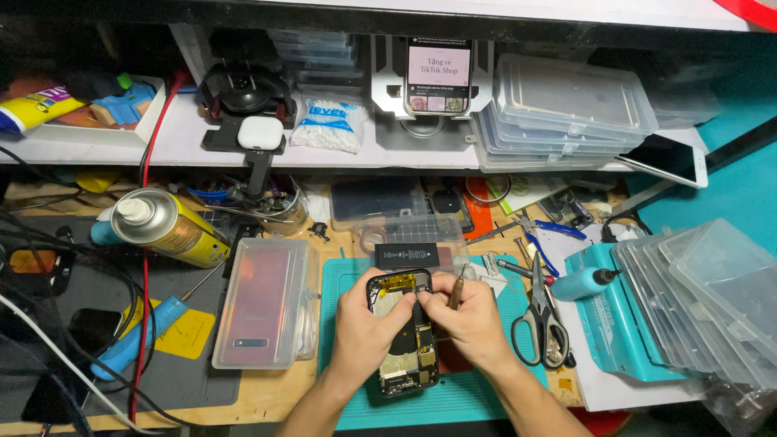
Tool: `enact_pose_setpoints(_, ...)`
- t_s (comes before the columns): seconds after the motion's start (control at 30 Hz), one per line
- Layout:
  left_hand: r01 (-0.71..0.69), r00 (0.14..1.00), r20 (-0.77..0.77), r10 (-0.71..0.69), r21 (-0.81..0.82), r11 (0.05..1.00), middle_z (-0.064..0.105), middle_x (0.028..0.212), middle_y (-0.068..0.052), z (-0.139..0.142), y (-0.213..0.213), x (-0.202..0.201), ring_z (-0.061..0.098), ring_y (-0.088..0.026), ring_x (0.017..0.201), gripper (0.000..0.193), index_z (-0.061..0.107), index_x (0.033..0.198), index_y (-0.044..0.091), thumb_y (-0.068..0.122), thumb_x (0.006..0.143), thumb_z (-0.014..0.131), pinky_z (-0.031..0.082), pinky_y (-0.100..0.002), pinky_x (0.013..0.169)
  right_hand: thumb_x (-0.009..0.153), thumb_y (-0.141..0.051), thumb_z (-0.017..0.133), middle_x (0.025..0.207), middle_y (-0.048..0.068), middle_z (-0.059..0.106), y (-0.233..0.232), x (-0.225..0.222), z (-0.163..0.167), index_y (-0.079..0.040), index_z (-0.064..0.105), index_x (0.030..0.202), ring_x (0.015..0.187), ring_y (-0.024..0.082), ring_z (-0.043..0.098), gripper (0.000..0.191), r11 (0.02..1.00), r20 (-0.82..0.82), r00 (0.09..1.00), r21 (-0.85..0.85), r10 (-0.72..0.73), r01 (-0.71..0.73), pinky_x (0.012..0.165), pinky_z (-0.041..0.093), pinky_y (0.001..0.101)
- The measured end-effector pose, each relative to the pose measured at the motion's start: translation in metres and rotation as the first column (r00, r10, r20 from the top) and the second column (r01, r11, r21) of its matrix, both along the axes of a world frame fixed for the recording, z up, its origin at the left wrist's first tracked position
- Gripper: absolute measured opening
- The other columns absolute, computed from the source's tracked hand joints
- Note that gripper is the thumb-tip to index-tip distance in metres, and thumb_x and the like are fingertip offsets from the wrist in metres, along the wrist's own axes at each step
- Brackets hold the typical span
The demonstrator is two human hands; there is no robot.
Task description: The person holds an opened smartphone on a work mat and uses a small screwdriver to remove screws and pry internal components from the phone body, working around the battery and frame while keeping the device steady with the other hand.
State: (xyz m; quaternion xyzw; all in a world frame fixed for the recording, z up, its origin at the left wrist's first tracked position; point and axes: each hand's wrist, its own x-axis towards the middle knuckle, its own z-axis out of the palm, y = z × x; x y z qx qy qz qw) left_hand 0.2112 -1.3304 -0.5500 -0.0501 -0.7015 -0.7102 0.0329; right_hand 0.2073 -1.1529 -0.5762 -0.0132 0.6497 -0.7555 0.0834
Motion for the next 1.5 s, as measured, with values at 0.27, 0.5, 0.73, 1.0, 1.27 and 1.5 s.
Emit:
enact_pose_setpoints(0.27,-0.002,1.0,0.018,0.002,0.007,1.0,0.074,0.079,-0.003,0.0,0.0,0.001,0.065,-0.006,0.073,0.014,0.066,0.092,0.0,0.007,0.084,0.075,0.056,-0.026,0.065,0.092,-0.005,0.069,0.066,-0.009,0.059,-0.004,0.003,0.0,0.005,0.076,0.099,0.058,-0.001,0.046,0.014,0.998,-0.015,0.999,0.045,-0.03,0.031,0.053,0.036,0.0189)
enact_pose_setpoints(0.5,0.039,0.999,0.004,-0.039,0.039,0.998,0.073,0.083,-0.003,0.0,0.001,0.003,0.065,-0.006,0.077,0.014,0.066,0.096,0.001,0.007,0.086,0.074,0.056,-0.025,0.068,0.092,-0.006,0.069,0.064,-0.007,0.059,-0.001,0.004,0.004,0.004,0.075,0.097,0.055,0.0,0.047,0.013,1.0,0.012,1.0,0.007,-0.023,0.023,0.05,0.035,0.0198)
enact_pose_setpoints(0.73,0.108,0.994,0.007,-0.109,0.077,0.991,0.073,0.085,-0.003,-0.002,-0.004,0.004,0.064,-0.005,0.078,0.013,0.065,0.101,0.0,0.008,0.093,0.069,0.055,-0.026,0.069,0.089,-0.005,0.07,0.067,-0.006,0.063,0.001,-0.001,0.001,0.001,0.074,0.096,0.051,0.0,0.045,0.01,0.991,0.076,0.996,-0.117,-0.052,0.061,0.045,0.028,0.0189)
enact_pose_setpoints(1.0,0.096,0.995,-0.009,-0.096,0.06,0.994,0.074,0.089,-0.003,0.003,-0.004,0.011,0.064,-0.005,0.08,0.014,0.065,0.105,0.0,0.008,0.094,0.068,0.056,-0.026,0.07,0.088,-0.005,0.071,0.067,-0.004,0.066,-0.001,-0.002,-0.007,0.0,0.073,0.094,0.051,0.001,0.048,0.008,0.992,0.105,0.993,-0.107,-0.048,0.06,0.046,0.03,0.0193)
enact_pose_setpoints(1.27,0.117,0.993,-0.003,-0.118,0.103,0.988,0.074,0.091,-0.004,0.001,-0.001,0.011,0.065,-0.005,0.082,0.015,0.064,0.106,-0.001,0.007,0.093,0.067,0.056,-0.026,0.072,0.089,-0.005,0.07,0.068,-0.003,0.065,-0.001,-0.001,-0.008,0.002,0.073,0.093,0.053,0.002,0.051,0.008,0.994,0.073,0.996,-0.096,-0.053,0.06,0.047,0.035,0.0195)
enact_pose_setpoints(1.5,0.107,0.994,-0.018,-0.106,0.07,0.992,0.075,0.09,-0.005,-0.001,-0.004,0.007,0.066,-0.006,0.082,0.014,0.064,0.105,-0.001,0.007,0.094,0.068,0.056,-0.026,0.072,0.089,-0.005,0.07,0.068,-0.004,0.064,-0.002,-0.003,-0.008,0.001,0.075,0.092,0.05,0.001,0.047,0.008,0.992,0.094,0.994,-0.105,-0.057,0.067,0.045,0.03,0.0187)
